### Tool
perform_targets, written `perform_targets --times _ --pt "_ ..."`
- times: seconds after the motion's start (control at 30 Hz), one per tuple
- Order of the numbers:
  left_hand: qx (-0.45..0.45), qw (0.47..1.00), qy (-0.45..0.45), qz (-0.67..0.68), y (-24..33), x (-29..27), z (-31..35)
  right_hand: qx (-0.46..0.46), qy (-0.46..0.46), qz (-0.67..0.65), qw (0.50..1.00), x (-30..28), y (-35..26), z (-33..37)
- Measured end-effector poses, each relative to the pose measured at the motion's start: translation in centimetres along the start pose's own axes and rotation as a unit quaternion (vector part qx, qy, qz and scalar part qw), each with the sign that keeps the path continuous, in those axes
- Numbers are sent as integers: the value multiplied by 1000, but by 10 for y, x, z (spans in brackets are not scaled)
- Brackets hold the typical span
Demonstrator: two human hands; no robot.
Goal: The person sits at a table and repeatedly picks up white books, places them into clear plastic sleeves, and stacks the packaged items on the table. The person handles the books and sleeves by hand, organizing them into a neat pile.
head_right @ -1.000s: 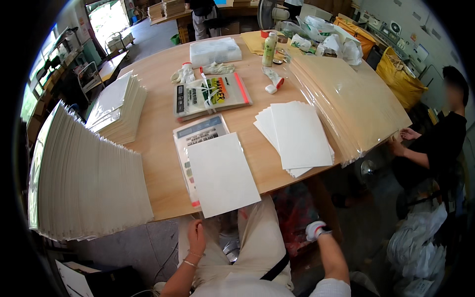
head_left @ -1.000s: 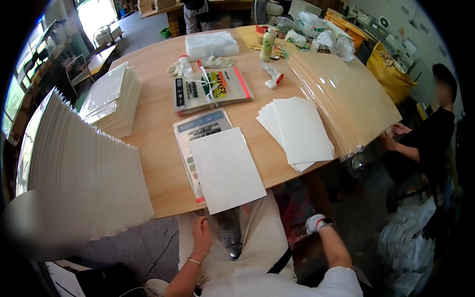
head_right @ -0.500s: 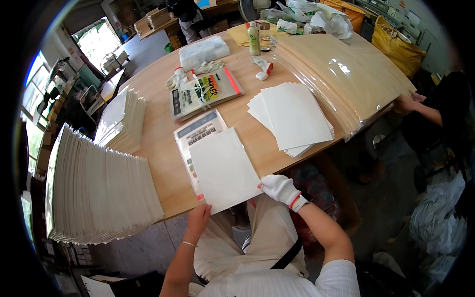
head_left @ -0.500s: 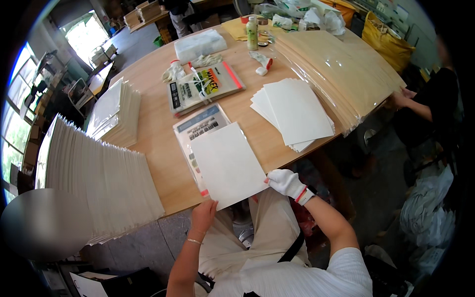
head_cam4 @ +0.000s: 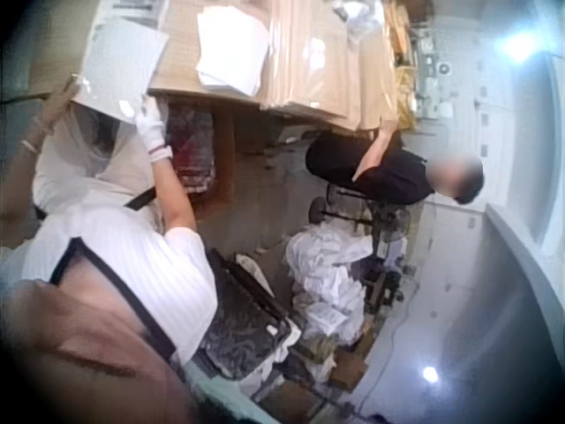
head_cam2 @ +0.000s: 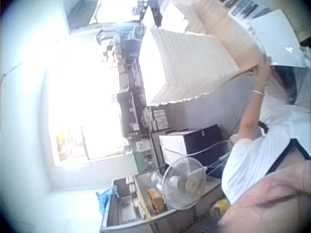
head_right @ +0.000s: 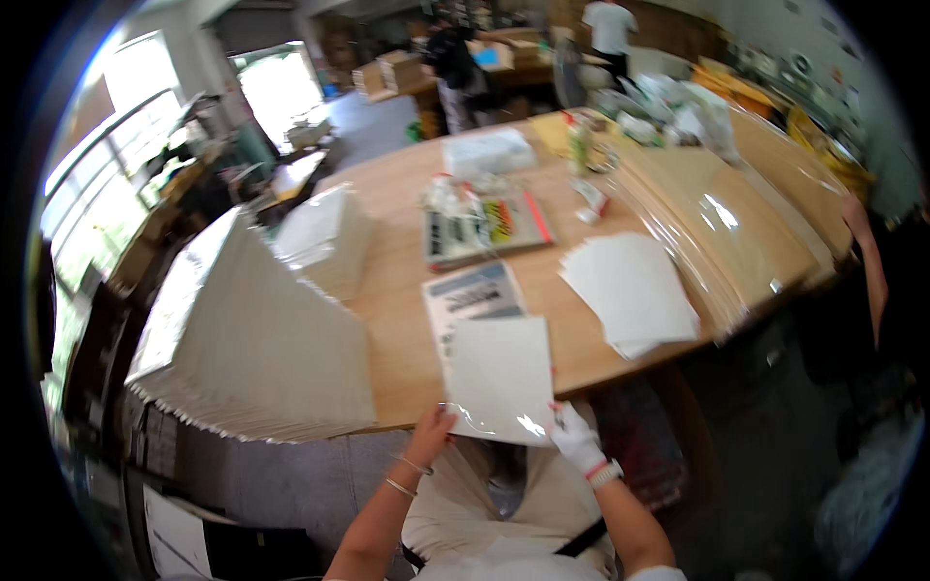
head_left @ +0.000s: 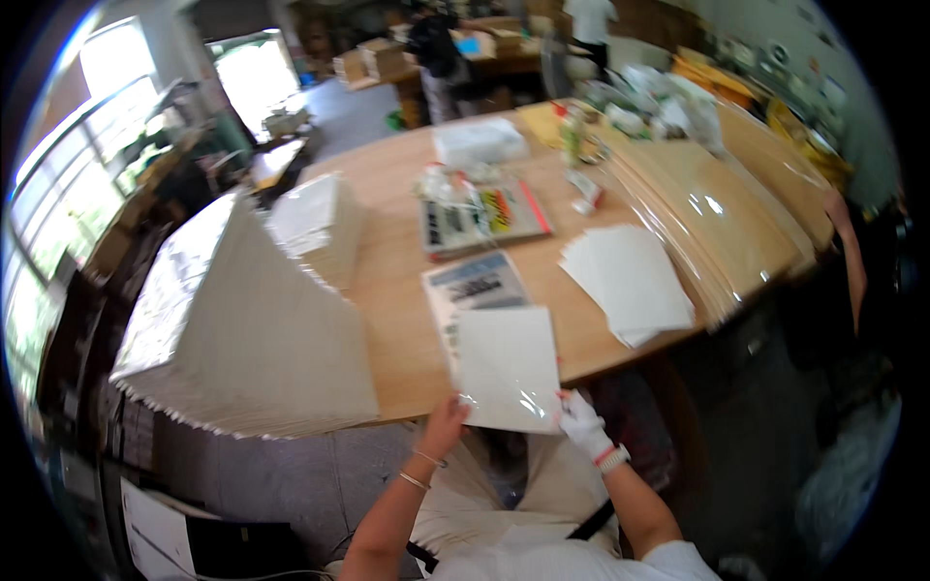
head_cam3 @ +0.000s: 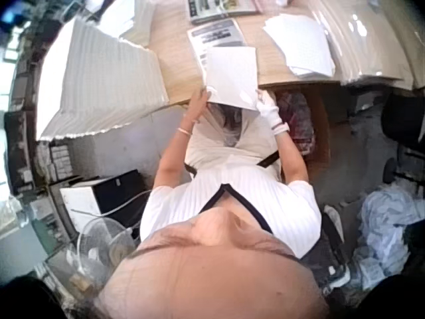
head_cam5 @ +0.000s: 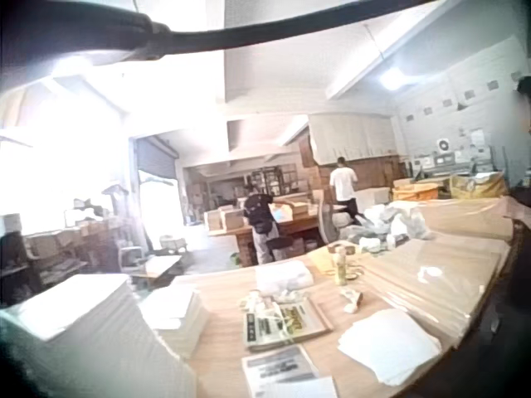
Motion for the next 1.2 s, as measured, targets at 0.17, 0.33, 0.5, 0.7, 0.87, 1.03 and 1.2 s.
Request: perform_targets --times 0.17,0.33,0.5,0.7,0.87,1.03,1.2 --pt "236 902 21 -360 204 -6 122 -70 -72 -181 978 42 -138 1" --pt "344 838 312 -286 316 -110 221 -217 -164 -214 938 74 -344 -48" --pt "351 804 416 -238 371 -265 274 -267 -312 -314 856 169 -482 -75" --pt "354 494 558 -565 343 -195 259 -333 -299 -78 891 200 -485 -93" --pt "433 833 -335 78 301 -3 259 -274 -247 -257 893 176 -387 -62" --pt "500 661 -491 268 269 19 268 -123 -126 -88 980 77 -198 -54" --pt "460 662 -506 307 277 20 240 -181 176 503 827 -58 -117 -52"
Point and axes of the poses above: each hand's wrist, its own z-axis away from the middle knuckle, its own x-axis out of the palm, y = z × x, the point moved 4 cm from there along -z, towards the middle knuckle, and after that the axes turned 7 degrees about -y, right-handed, at the moved point
